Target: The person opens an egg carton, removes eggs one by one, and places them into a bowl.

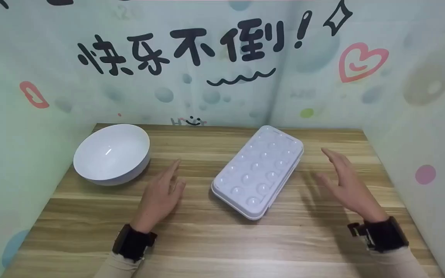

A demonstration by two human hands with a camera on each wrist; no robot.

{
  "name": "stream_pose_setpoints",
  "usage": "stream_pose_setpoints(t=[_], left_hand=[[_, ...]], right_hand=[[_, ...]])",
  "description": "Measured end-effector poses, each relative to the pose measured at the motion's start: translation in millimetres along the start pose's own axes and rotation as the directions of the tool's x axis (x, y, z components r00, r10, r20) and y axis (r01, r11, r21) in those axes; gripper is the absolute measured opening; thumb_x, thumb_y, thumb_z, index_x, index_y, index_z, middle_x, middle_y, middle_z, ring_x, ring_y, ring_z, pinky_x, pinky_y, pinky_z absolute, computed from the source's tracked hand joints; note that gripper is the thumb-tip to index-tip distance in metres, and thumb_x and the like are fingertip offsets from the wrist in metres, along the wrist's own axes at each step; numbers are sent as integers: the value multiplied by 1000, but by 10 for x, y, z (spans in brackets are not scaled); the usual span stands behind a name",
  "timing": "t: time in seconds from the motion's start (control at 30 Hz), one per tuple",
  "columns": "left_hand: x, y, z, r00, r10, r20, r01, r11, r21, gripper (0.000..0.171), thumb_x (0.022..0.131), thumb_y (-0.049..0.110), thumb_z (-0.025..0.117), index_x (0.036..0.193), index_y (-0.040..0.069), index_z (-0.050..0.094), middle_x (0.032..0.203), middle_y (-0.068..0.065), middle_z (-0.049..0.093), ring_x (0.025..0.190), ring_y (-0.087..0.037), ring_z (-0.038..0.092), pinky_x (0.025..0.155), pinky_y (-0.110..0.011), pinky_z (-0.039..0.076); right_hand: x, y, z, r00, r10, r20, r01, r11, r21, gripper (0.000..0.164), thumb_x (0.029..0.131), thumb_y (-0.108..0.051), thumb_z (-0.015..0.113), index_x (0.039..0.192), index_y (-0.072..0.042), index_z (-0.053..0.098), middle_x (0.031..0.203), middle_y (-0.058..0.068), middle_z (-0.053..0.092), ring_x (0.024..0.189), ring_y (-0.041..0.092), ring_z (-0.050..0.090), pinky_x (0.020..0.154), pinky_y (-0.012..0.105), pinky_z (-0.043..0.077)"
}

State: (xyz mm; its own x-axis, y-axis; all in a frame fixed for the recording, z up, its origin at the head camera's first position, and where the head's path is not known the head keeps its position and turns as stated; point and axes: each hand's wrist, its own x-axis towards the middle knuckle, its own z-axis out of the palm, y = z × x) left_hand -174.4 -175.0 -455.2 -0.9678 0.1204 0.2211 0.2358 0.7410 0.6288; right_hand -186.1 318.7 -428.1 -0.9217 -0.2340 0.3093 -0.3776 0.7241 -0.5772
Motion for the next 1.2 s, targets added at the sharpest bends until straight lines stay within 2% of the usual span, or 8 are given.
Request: stream_pose_setpoints(t=[0.17, 0.43, 0.53, 0.67, 0.77, 0.87, 1.1, 1.2], left_hand=[[27, 111, 107, 998, -25, 60, 32, 993, -110, 60, 109, 40, 58, 163, 18, 42, 150, -14, 61, 124, -30, 68, 106, -54, 53], [49, 330, 391, 986, -19, 166, 59, 968, -245, 65, 108, 47, 58, 161, 11, 45, 148, -18, 61, 126, -31, 66, 110, -55, 50], [55, 383, 471, 975, -25, 219, 104, 929, -356, 66, 108, 43, 59, 161, 8, 42, 149, -21, 58, 120, -33, 69, 97, -52, 59], [51, 413, 556, 959, -47, 278, 185, 851, -492, 64, 108, 37, 62, 159, 3, 41, 149, -26, 55, 101, -34, 74, 74, -43, 65], [33, 439, 606, 949, -68, 306, 234, 804, -547, 63, 108, 34, 63, 159, 4, 41, 151, -26, 52, 98, -32, 73, 75, -40, 64], [22, 482, 651, 947, -75, 313, 257, 763, -593, 63, 108, 31, 63, 159, 4, 39, 152, -26, 50, 105, -30, 71, 80, -41, 65], [11, 529, 757, 956, -86, 280, 249, 743, -621, 61, 106, 20, 64, 157, 0, 37, 146, -26, 55, 108, -26, 68, 86, -40, 64], [14, 542, 788, 953, -103, 285, 270, 717, -642, 60, 106, 16, 63, 156, 0, 36, 143, -27, 55, 109, -26, 67, 88, -38, 63]], right_hand=[[418, 21, -69, 997, 55, 58, -61, 991, 116, 62, 109, -24, 61, 162, -1, 37, 158, 31, 42, 133, 55, 53, 106, 68, 47], [890, 135, 72, 974, 187, 126, -203, 971, 129, 61, 109, -29, 60, 157, 2, 41, 155, 32, 46, 140, 51, 47, 114, 66, 41], [1009, 165, 158, 958, 241, 155, -263, 953, 147, 62, 108, -30, 59, 158, 2, 40, 157, 32, 44, 142, 51, 45, 114, 65, 42], [1121, 182, 252, 932, 299, 206, -336, 925, 179, 64, 109, -31, 57, 160, 2, 37, 160, 31, 40, 144, 51, 44, 114, 60, 44], [1176, 188, 304, 914, 322, 245, -375, 901, 216, 66, 109, -29, 55, 162, 2, 32, 162, 33, 37, 143, 50, 45, 114, 58, 46], [1211, 195, 337, 901, 333, 277, -403, 881, 250, 67, 108, -26, 55, 163, 2, 30, 160, 35, 37, 138, 49, 51, 111, 55, 50], [1217, 216, 404, 911, 304, 279, -363, 913, 188, 59, 108, -25, 54, 158, 4, 41, 150, 32, 50, 123, 39, 59, 104, 52, 54], [1203, 222, 412, 903, 315, 292, -373, 912, 170, 59, 110, -28, 52, 158, 5, 41, 149, 31, 51, 124, 38, 59, 105, 51, 54]])
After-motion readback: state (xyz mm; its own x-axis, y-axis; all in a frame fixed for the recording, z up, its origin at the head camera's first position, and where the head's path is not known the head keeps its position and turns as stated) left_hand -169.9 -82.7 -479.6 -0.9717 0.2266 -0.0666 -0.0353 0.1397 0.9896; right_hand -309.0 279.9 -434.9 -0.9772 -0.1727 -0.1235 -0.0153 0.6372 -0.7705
